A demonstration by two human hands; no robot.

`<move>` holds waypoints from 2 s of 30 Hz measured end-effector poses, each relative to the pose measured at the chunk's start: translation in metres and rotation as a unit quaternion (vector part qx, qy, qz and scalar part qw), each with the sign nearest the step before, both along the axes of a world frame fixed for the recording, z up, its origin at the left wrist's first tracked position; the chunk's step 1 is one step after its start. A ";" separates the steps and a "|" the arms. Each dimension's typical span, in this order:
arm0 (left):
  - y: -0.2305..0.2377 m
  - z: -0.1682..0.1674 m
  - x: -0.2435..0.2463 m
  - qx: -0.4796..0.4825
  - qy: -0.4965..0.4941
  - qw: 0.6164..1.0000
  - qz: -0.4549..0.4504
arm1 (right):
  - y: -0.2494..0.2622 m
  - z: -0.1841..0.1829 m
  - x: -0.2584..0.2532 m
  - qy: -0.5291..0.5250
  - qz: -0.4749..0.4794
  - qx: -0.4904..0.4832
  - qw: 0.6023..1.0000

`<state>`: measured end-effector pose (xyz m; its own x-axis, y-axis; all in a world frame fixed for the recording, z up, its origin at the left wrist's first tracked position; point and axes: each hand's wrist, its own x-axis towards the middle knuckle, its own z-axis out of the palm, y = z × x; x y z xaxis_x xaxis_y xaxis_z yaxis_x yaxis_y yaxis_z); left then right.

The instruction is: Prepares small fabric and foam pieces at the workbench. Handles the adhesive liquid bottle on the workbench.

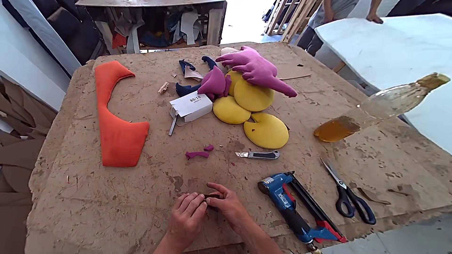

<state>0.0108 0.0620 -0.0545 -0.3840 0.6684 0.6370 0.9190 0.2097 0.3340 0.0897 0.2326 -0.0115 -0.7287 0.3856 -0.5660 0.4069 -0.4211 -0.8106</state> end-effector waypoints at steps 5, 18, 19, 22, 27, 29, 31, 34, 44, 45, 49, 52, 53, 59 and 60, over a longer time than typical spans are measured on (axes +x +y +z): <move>-0.006 -0.021 0.007 -0.019 -0.023 0.999 0.015 | -0.006 -0.008 -0.001 -0.046 0.135 0.254 0.957; 0.010 -0.012 0.020 -0.045 -0.139 0.989 0.023 | -0.007 -0.003 0.012 -0.110 0.177 0.417 0.885; 0.010 -0.009 0.019 -0.043 -0.162 0.985 0.030 | -0.008 -0.003 0.010 -0.113 0.179 0.414 0.885; 0.011 -0.003 0.016 -0.051 -0.207 0.976 0.045 | -0.007 0.000 0.005 -0.128 0.193 0.391 0.891; 0.011 -0.001 0.015 -0.072 -0.195 0.977 0.049 | 0.011 -0.009 0.014 -0.053 0.132 0.307 0.941; 0.010 -0.002 0.014 -0.069 -0.184 0.980 0.046 | 0.019 -0.011 0.022 -0.042 0.097 0.300 0.948; 0.005 -0.004 0.012 -0.065 -0.182 0.980 0.051 | 0.022 -0.012 0.028 -0.055 0.086 0.304 0.947; 0.006 -0.007 0.016 -0.048 -0.202 0.976 0.059 | 0.021 -0.008 0.044 -0.064 0.071 0.333 0.938; 0.021 0.023 0.013 -0.141 -0.416 0.888 0.140 | -0.008 -0.018 0.078 0.007 0.024 0.364 0.931; 0.022 0.027 0.009 -0.159 -0.447 0.868 0.144 | -0.008 -0.018 0.080 0.014 0.017 0.366 0.930; 0.029 0.039 -0.001 -0.216 -0.494 0.830 0.144 | 0.002 -0.014 0.084 0.010 0.009 0.372 0.928; 0.030 0.042 -0.003 -0.237 -0.499 0.822 0.141 | 0.008 -0.012 0.084 -0.003 0.011 0.367 0.930; 0.029 0.041 -0.004 -0.232 -0.497 0.825 0.137 | 0.009 -0.012 0.083 -0.004 0.011 0.365 0.931; 0.024 0.022 0.008 -0.153 -0.400 0.898 0.098 | 0.010 -0.016 0.083 -0.038 0.042 0.379 0.924; 0.022 0.019 0.009 -0.137 -0.379 0.910 0.098 | 0.009 -0.014 0.081 -0.035 0.045 0.383 0.922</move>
